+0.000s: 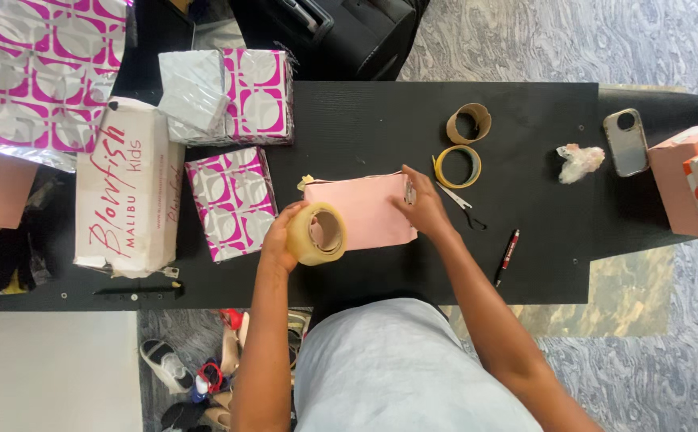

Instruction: The person tapes a small patterned box and then a pink shipping envelope using clear packing tape and scissors. They cut the tape, smooth it onto the items, and place the finished items on the table.

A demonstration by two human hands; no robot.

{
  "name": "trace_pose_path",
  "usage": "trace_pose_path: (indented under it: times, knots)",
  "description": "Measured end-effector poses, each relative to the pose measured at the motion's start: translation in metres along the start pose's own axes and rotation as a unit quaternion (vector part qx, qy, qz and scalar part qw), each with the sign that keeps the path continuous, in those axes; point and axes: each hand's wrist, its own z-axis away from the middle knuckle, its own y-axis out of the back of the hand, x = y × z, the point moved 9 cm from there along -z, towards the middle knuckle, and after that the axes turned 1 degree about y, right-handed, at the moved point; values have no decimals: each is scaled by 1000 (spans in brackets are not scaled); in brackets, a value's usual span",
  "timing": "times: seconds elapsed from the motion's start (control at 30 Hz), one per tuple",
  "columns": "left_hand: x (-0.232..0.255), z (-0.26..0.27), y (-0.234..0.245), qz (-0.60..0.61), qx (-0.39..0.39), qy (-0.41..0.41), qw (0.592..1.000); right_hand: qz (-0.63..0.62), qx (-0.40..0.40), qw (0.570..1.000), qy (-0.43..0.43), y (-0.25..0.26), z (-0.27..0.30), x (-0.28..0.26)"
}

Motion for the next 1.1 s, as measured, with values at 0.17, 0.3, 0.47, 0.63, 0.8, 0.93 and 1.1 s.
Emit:
trace_pose_path:
  times: [0.17, 0.3, 0.47, 0.63, 0.8, 0.93, 1.1]
  knots:
    - [-12, -6, 19, 15, 9, -13, 1000, 28, -34, 998, -34, -15, -11, 4]
    - [-14, 0, 22, 4, 25, -50, 998, 32, -12, 999, -28, -12, -9, 5]
    - [-9, 9, 3, -6, 5, -78, 997, -13, -23, 999, -38, -10, -14, 18]
    - [5, 27, -23, -35, -35, -115, 992, -158, 9, 987, -27, 14, -24, 22]
    - [15, 45, -54, -65, -62, -158, 983, -202, 52, 974, 87, 58, -17, -13]
    - [22, 56, -74, -63, -79, -184, 978, -220, 41, 959, 174, 84, 5, -47]
    - [13, 67, -89, -130, -77, -113, 982, -143, 20, 977, 154, 88, 25, -59]
